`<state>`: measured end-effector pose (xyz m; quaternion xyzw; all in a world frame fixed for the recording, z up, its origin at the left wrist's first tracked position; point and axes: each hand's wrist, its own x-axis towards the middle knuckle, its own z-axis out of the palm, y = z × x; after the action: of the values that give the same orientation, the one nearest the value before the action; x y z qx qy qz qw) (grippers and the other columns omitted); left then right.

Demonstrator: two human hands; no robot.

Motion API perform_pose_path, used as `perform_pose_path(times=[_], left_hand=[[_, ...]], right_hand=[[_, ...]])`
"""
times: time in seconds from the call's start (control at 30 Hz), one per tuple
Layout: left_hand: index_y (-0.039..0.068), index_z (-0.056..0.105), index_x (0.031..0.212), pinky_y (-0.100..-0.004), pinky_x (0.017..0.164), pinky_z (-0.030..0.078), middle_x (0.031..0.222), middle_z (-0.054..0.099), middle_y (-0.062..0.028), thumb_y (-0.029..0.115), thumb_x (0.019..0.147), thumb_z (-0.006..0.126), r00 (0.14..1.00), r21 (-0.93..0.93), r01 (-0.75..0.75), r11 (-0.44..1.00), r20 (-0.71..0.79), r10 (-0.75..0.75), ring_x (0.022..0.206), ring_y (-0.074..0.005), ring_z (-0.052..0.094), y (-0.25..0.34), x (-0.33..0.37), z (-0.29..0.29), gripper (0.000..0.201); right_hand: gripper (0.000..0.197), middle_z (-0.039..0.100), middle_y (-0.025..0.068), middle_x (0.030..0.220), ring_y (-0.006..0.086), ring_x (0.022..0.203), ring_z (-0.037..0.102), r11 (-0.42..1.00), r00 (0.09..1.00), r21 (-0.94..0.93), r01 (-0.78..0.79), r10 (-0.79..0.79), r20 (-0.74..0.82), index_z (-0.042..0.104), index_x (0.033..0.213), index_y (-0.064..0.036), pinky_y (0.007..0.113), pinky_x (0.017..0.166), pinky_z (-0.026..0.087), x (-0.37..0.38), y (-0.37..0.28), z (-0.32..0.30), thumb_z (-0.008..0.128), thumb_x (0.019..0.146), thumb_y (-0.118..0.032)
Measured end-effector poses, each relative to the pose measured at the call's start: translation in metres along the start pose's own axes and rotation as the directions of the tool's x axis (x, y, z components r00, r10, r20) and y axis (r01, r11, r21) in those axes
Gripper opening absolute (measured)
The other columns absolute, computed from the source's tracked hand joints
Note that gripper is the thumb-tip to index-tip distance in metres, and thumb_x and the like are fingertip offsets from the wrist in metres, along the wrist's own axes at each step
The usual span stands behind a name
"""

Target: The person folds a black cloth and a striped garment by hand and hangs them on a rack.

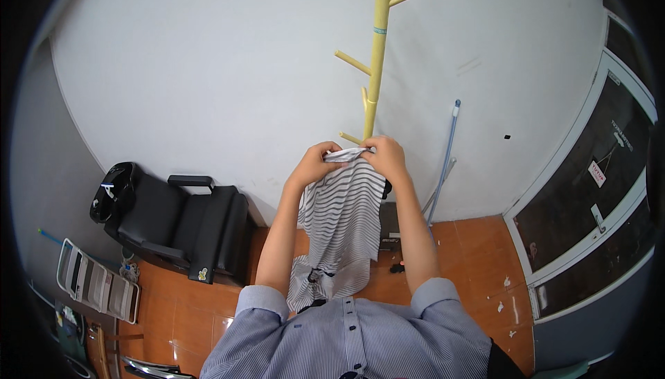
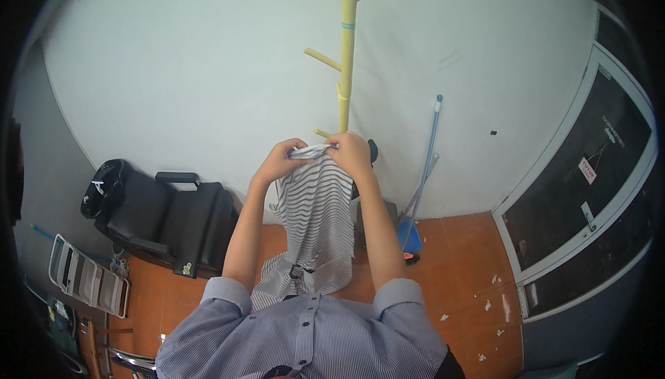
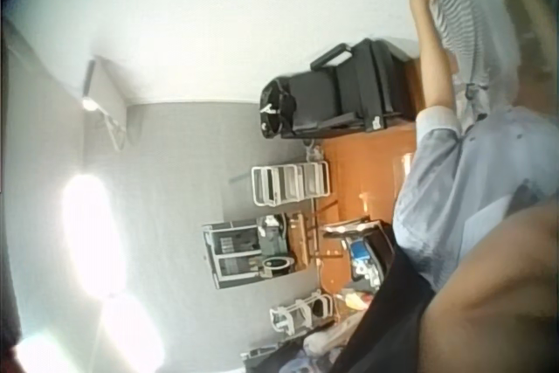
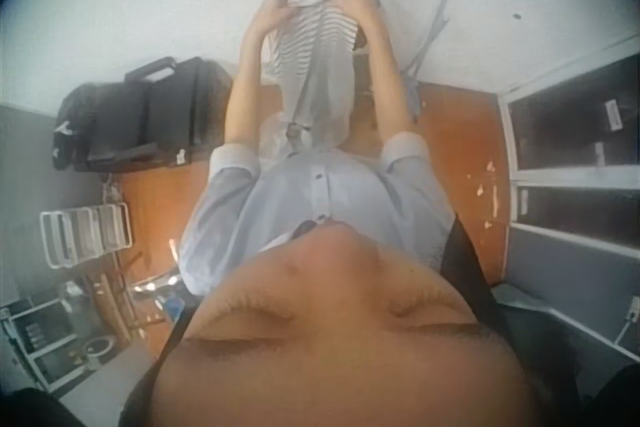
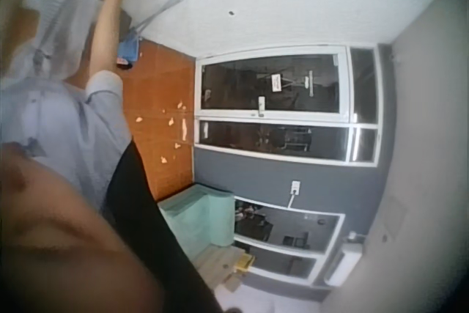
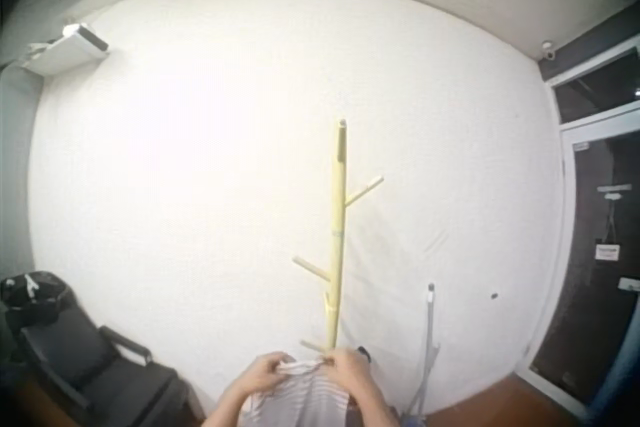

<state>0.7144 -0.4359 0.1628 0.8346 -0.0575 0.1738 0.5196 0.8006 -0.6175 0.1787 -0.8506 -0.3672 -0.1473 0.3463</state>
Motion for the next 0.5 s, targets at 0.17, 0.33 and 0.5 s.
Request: perform_pose_path(times=[0.17, 0.33, 0.5], left_hand=[[-0.002, 0.063, 0.094, -0.0340, 0.075, 0.047, 0.085, 0.066, -0.0135, 0.015, 0.067, 0.078, 0.995, 0.228, 0.024, 0.973, 0.088, -0.046, 0.077, -0.0227, 0.060, -0.048, -0.004, -0.017, 0.036], [-0.002, 0.064, 0.095, -0.0366, 0.075, 0.047, 0.086, 0.066, -0.0188, 0.020, 0.071, 0.074, 0.985, 0.292, 0.165, 0.942, -0.007, -0.170, 0.081, -0.0291, 0.063, -0.118, -0.023, -0.044, 0.034], [0.000, 0.065, 0.093, -0.0399, 0.075, 0.048, 0.085, 0.064, -0.0222, 0.020, 0.072, 0.072, 0.963, 0.437, 0.261, 0.861, -0.175, -0.204, 0.083, -0.0353, 0.062, -0.180, -0.061, -0.106, 0.030]], right_hand=[[0.013, 0.066, 0.0049, 0.084, 0.0262, 0.078, 0.063, 0.991, 0.981, -0.108, 0.085, -0.102, -0.167, 0.070, 0.082, -0.0130, 0.036, 0.068, 0.049, 0.020, -0.032, -0.019, 0.062, 0.071, -0.013], [0.015, 0.065, 0.0036, 0.085, 0.0259, 0.078, 0.062, 0.990, 0.919, -0.090, 0.109, -0.135, -0.372, 0.069, 0.084, -0.0141, 0.035, 0.068, 0.049, 0.040, -0.057, -0.043, 0.060, 0.073, -0.010], [0.016, 0.065, 0.0034, 0.086, 0.0256, 0.079, 0.062, 0.996, 0.871, -0.086, 0.015, -0.055, -0.488, 0.069, 0.085, -0.0152, 0.035, 0.068, 0.049, 0.049, -0.059, -0.056, 0.060, 0.073, -0.009]])
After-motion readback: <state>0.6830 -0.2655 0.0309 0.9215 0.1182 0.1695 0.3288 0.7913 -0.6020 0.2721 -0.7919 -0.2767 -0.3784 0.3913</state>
